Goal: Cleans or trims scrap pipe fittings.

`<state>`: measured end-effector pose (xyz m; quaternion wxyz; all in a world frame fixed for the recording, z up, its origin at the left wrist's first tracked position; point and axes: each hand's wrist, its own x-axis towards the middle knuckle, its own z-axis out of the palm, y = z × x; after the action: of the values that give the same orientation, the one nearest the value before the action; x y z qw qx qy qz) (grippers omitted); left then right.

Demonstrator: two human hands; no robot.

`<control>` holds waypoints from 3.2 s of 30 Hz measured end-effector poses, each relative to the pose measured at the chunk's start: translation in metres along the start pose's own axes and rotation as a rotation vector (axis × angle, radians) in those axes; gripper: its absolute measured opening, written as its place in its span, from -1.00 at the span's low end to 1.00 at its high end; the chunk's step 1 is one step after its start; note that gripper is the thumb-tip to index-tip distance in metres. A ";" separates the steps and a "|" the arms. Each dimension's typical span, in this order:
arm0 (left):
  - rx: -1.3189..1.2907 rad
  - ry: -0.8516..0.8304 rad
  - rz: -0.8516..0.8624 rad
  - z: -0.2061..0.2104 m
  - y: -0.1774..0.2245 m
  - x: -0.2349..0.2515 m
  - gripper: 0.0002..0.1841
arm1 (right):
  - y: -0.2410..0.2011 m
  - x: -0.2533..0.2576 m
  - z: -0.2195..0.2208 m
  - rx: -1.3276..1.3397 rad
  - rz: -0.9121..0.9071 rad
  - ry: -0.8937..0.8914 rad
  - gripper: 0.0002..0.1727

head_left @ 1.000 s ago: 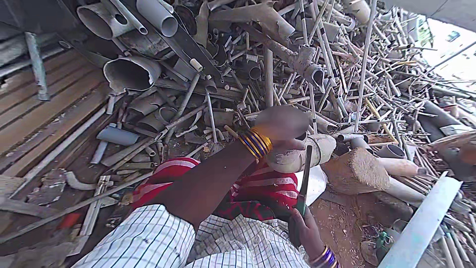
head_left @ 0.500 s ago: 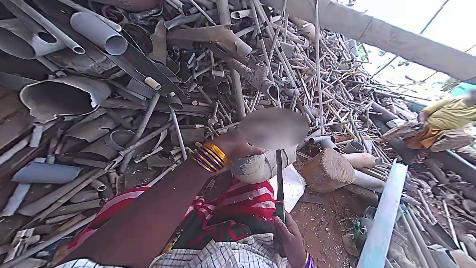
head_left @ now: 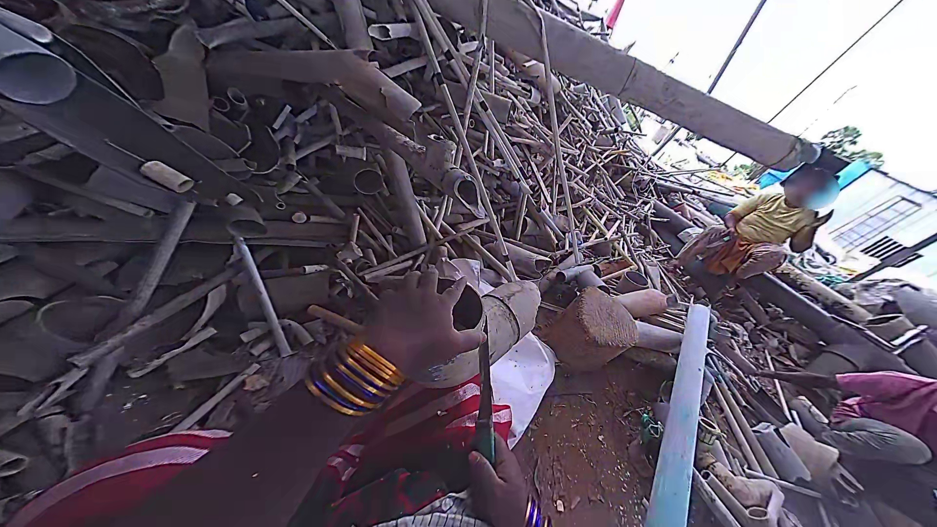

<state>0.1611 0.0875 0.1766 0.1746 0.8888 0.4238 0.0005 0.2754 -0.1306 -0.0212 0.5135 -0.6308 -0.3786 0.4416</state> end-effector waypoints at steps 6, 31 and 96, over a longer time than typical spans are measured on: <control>-0.005 0.004 0.007 0.001 -0.003 0.002 0.03 | 0.008 0.006 -0.007 0.183 0.000 -0.097 -0.69; 0.227 0.448 0.251 0.050 0.039 -0.031 0.12 | 0.012 0.007 -0.002 0.459 -0.047 -0.039 -0.82; -0.039 0.039 0.128 0.005 -0.019 0.004 0.01 | -0.043 0.041 -0.066 -0.996 -0.345 0.415 -0.49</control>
<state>0.1500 0.1000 0.1650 0.1834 0.9104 0.3691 0.0373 0.3498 -0.1046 0.0194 0.2825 -0.7995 -0.5300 -0.0140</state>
